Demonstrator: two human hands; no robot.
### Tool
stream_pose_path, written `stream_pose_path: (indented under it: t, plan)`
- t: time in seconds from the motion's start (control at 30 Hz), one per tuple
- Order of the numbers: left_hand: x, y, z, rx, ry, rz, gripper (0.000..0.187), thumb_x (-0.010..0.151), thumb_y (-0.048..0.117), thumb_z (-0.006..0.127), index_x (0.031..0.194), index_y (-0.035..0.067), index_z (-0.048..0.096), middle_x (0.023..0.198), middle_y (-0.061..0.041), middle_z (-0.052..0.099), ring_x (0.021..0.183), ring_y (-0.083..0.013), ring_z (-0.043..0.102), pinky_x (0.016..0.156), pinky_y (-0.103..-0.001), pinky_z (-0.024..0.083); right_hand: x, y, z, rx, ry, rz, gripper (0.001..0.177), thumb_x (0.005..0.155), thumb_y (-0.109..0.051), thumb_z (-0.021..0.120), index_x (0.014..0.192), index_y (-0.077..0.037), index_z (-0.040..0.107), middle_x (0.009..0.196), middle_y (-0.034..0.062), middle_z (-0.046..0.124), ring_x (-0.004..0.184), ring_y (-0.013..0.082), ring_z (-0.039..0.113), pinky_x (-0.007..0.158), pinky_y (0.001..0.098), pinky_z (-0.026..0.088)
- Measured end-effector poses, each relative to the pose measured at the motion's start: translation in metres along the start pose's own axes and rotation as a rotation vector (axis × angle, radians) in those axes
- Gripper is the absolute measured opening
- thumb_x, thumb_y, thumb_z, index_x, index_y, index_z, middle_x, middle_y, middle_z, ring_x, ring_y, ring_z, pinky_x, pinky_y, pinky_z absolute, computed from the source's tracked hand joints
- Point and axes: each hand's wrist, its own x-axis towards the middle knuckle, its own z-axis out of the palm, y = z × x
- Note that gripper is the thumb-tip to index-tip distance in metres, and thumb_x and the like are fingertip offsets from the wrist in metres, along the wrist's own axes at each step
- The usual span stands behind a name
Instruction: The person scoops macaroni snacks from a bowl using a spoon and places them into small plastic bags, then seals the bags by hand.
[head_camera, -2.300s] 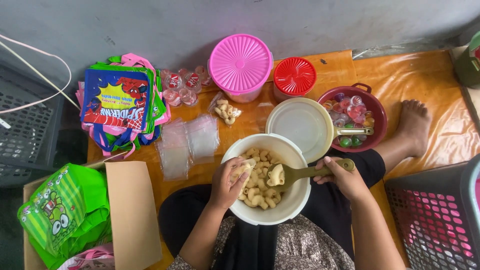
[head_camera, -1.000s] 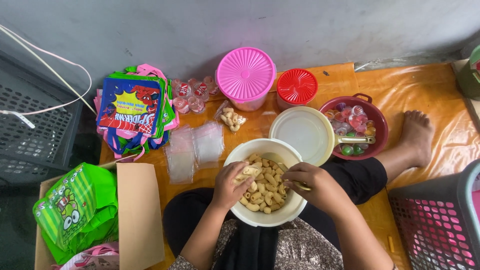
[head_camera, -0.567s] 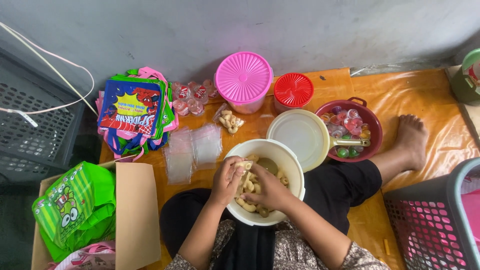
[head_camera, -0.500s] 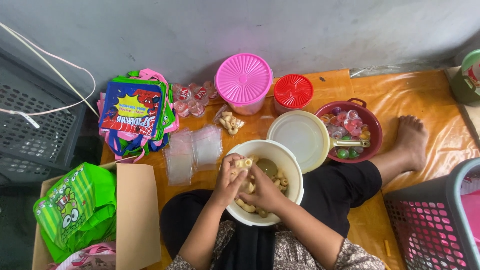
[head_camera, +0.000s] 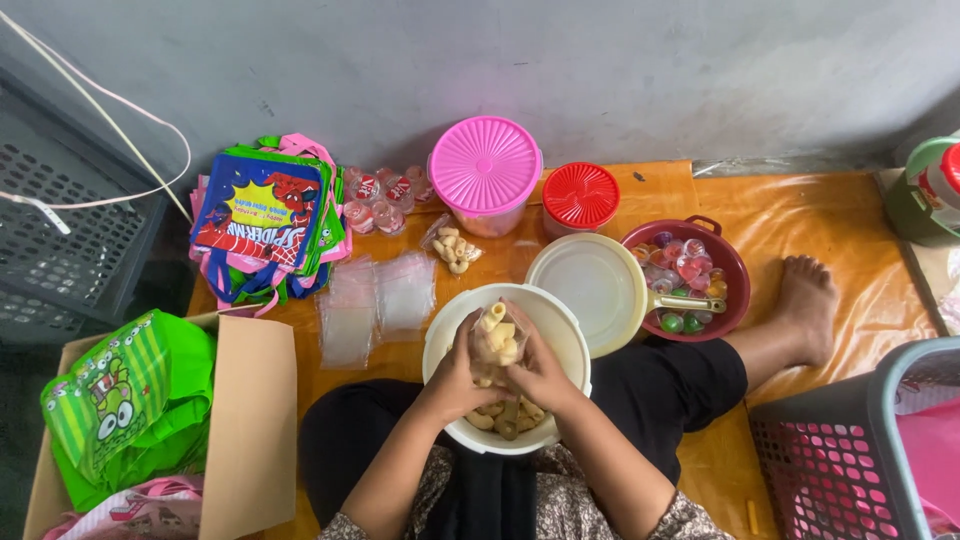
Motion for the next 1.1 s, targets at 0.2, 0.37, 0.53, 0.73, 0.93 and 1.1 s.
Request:
stream_pose_path:
  t: [0.2, 0.37, 0.53, 0.73, 0.93, 1.1]
  plan:
    - [-0.001, -0.007, 0.002, 0.101, 0.127, -0.002, 0.094, 0.075, 0.025, 0.088, 0.152, 0.008, 0.036, 0.138, -0.019, 0.061, 0.130, -0.0394, 0.058, 0.108, -0.052, 0.050, 0.005, -0.022, 0.000, 0.189, -0.039, -0.056, 0.092, 0.086, -0.024, 0.064, 0.164, -0.006, 0.019, 0.158, 0.0228, 0.039, 0.144, 0.0342, 0.039, 0.115, 0.0526, 0.036]
    - [-0.005, -0.012, 0.009, 0.110, 0.130, 0.076, 0.102, 0.067, 0.033, 0.094, 0.150, 0.006, 0.040, 0.137, -0.021, 0.061, 0.130, -0.0407, 0.057, 0.110, -0.054, 0.048, 0.002, -0.009, -0.007, -0.014, 0.040, -0.130, 0.067, 0.094, -0.008, 0.062, 0.156, -0.004, 0.037, 0.154, 0.0173, 0.047, 0.145, 0.0299, 0.040, 0.115, 0.0473, 0.036]
    - [-0.006, -0.008, 0.010, -0.003, 0.110, 0.089, 0.107, 0.061, 0.035, 0.099, 0.145, 0.001, 0.043, 0.137, -0.024, 0.061, 0.131, -0.0439, 0.055, 0.112, -0.058, 0.045, 0.004, -0.014, -0.006, -0.158, 0.084, -0.280, 0.037, 0.088, -0.005, 0.074, 0.122, 0.006, 0.066, 0.125, 0.0195, 0.067, 0.132, 0.0357, 0.057, 0.114, 0.0479, 0.038]
    - [0.000, -0.026, 0.009, -0.038, 0.105, -0.010, 0.092, 0.063, 0.032, 0.096, 0.138, 0.003, 0.052, 0.132, -0.020, 0.066, 0.129, -0.0391, 0.059, 0.112, -0.055, 0.045, 0.004, -0.016, -0.009, -0.333, 0.127, -0.265, 0.025, 0.084, -0.011, 0.076, 0.107, -0.004, 0.078, 0.118, 0.0162, 0.067, 0.121, 0.0312, 0.063, 0.107, 0.0431, 0.044]
    - [0.002, -0.017, 0.005, -0.088, 0.026, -0.121, 0.086, 0.061, 0.024, 0.095, 0.136, 0.006, 0.056, 0.133, -0.017, 0.066, 0.131, -0.0360, 0.058, 0.112, -0.051, 0.047, 0.005, -0.017, -0.004, -0.339, 0.152, -0.203, 0.025, 0.082, -0.003, 0.066, 0.106, -0.002, 0.074, 0.108, 0.0162, 0.065, 0.113, 0.0314, 0.064, 0.103, 0.0450, 0.046]
    - [-0.001, 0.007, -0.001, -0.055, -0.029, -0.191, 0.082, 0.068, 0.026, 0.094, 0.139, 0.007, 0.058, 0.136, -0.016, 0.066, 0.135, -0.0368, 0.055, 0.114, -0.051, 0.043, 0.002, -0.023, 0.001, -0.355, 0.224, -0.051, 0.040, 0.085, -0.012, 0.078, 0.123, -0.006, 0.069, 0.114, 0.0153, 0.070, 0.112, 0.0272, 0.066, 0.101, 0.0455, 0.047]
